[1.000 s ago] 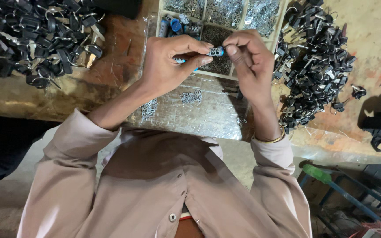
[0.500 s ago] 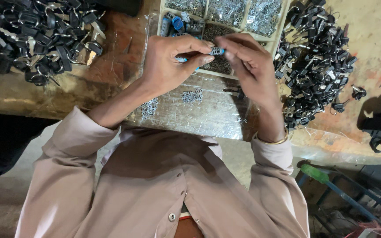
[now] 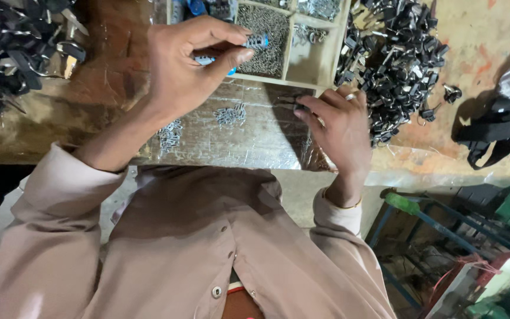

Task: The person sits at a workbench covered with piles of padlocks and keys and assembles small lock components. They pick tiny metal pins and parts from a compartment tray, insert them into a lock body held in one hand, and press and adjust the parts with both hands, repeating the assembly cycle.

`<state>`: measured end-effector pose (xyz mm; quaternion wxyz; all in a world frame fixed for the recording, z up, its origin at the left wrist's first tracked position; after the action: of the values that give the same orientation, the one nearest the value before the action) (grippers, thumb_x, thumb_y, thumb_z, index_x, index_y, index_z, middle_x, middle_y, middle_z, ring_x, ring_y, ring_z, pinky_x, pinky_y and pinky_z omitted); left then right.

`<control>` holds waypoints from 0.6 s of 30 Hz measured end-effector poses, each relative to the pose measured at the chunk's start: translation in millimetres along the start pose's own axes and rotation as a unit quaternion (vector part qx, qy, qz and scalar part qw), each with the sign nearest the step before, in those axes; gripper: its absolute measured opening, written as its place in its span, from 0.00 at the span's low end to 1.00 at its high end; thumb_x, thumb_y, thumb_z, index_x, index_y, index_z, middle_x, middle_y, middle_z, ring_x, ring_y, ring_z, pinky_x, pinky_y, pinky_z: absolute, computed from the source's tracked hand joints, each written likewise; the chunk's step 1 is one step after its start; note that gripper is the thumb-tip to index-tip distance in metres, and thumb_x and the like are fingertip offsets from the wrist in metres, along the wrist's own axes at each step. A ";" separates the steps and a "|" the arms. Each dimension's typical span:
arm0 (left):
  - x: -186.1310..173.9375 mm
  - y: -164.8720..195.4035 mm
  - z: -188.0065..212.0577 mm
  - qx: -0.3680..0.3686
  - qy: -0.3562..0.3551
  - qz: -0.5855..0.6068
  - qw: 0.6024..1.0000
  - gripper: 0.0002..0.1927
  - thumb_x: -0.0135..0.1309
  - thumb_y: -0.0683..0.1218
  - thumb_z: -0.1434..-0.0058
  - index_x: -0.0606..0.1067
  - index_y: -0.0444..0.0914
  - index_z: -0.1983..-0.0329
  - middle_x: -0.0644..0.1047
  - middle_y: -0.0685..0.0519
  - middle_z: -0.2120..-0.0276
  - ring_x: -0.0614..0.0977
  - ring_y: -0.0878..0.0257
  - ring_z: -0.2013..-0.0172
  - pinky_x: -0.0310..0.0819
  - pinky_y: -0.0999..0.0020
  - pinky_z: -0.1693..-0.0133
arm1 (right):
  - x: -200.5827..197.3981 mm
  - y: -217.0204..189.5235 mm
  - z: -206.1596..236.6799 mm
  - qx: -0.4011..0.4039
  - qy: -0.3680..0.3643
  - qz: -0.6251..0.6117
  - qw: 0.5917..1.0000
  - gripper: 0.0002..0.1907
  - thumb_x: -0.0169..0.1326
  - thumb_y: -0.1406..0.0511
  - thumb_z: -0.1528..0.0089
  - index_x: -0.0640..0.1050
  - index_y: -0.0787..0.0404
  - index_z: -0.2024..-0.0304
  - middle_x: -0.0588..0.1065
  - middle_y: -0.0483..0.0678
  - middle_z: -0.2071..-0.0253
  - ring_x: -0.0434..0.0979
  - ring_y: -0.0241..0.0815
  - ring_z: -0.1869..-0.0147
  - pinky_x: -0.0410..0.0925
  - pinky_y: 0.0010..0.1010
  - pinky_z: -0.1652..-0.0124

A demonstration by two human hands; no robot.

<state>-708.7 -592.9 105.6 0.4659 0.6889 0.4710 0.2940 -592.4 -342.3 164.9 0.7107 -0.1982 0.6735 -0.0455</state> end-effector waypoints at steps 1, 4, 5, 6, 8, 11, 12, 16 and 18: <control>0.9 1.6 2.6 0.005 -0.003 -0.007 1.000 0.08 0.67 0.32 0.29 0.79 0.30 0.52 0.84 0.44 0.52 0.88 0.60 0.50 0.87 0.69 0.47 | 4.9 -2.1 7.5 0.029 0.005 -0.003 1.000 0.10 0.67 0.63 0.37 0.84 0.57 0.54 0.75 0.46 0.68 0.73 0.48 0.59 0.62 0.39 0.54; 2.3 7.3 11.3 -0.040 0.006 0.074 0.996 0.08 0.65 0.31 0.27 0.77 0.29 0.49 0.83 0.44 0.49 0.87 0.62 0.50 0.86 0.71 0.47 | 11.5 -15.0 29.4 0.035 0.016 -0.006 0.999 0.10 0.67 0.64 0.38 0.85 0.56 0.54 0.74 0.45 0.69 0.71 0.48 0.60 0.60 0.40 0.56; 0.9 11.1 14.7 -0.037 0.008 0.069 0.997 0.09 0.65 0.31 0.27 0.77 0.29 0.49 0.83 0.44 0.49 0.87 0.62 0.50 0.86 0.72 0.47 | 13.5 -21.0 35.7 0.051 0.032 -0.008 0.998 0.11 0.67 0.65 0.37 0.85 0.57 0.53 0.73 0.45 0.69 0.71 0.48 0.61 0.61 0.40 0.56; -0.7 15.5 17.8 -0.035 0.010 0.063 0.997 0.09 0.65 0.30 0.27 0.77 0.29 0.49 0.83 0.44 0.49 0.87 0.62 0.50 0.86 0.72 0.47 | 15.7 -27.7 40.7 0.066 0.049 -0.011 0.997 0.12 0.67 0.65 0.37 0.84 0.57 0.52 0.73 0.45 0.69 0.71 0.48 0.61 0.61 0.41 0.56; -5.2 24.6 25.3 -0.034 0.020 0.069 0.997 0.10 0.65 0.30 0.26 0.77 0.29 0.48 0.83 0.44 0.49 0.87 0.62 0.50 0.86 0.72 0.47 | 25.2 -43.6 44.6 0.070 0.080 -0.053 0.993 0.12 0.67 0.65 0.37 0.84 0.56 0.51 0.74 0.45 0.66 0.71 0.48 0.59 0.62 0.40 0.54; -16.3 40.2 40.3 -0.033 0.040 0.065 0.997 0.10 0.64 0.30 0.26 0.75 0.29 0.47 0.82 0.44 0.49 0.86 0.63 0.50 0.86 0.72 0.47 | 46.7 -73.9 37.7 0.028 0.097 -0.124 0.987 0.12 0.68 0.64 0.36 0.83 0.53 0.50 0.74 0.47 0.58 0.71 0.50 0.52 0.64 0.39 0.50; -21.8 47.0 47.6 -0.032 0.044 0.036 0.998 0.11 0.64 0.30 0.27 0.75 0.28 0.47 0.82 0.44 0.48 0.86 0.63 0.51 0.86 0.72 0.48 | 54.0 -85.6 34.4 0.007 0.084 -0.120 0.989 0.13 0.68 0.63 0.36 0.83 0.52 0.50 0.74 0.48 0.54 0.70 0.52 0.48 0.64 0.41 0.47; -41.3 70.0 79.3 -0.026 0.077 -0.010 0.997 0.11 0.64 0.29 0.29 0.76 0.28 0.48 0.82 0.44 0.50 0.86 0.63 0.54 0.86 0.73 0.52 | 72.6 -128.1 18.1 -0.053 0.033 -0.057 0.996 0.25 0.65 0.54 0.39 0.81 0.55 0.43 0.67 0.55 0.34 0.59 0.62 0.30 0.55 0.57 0.40; -47.3 78.2 98.0 -0.055 0.107 0.015 0.993 0.11 0.63 0.29 0.28 0.75 0.28 0.47 0.81 0.44 0.52 0.85 0.63 0.53 0.85 0.73 0.50 | 76.3 -143.1 11.2 -0.061 0.028 -0.033 0.997 0.28 0.63 0.50 0.36 0.80 0.55 0.38 0.64 0.55 0.30 0.53 0.62 0.25 0.51 0.61 0.36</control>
<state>-614.8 -681.9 140.6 0.4460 0.6337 0.4910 0.3981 -545.9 -496.5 142.5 0.6763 -0.2614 0.6879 -0.0333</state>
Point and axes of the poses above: each hand's wrist, its own z-axis away from the middle knuckle, its own x-axis out of the palm, y = z × x, the point moved 2 cm from there along -z, towards the middle knuckle
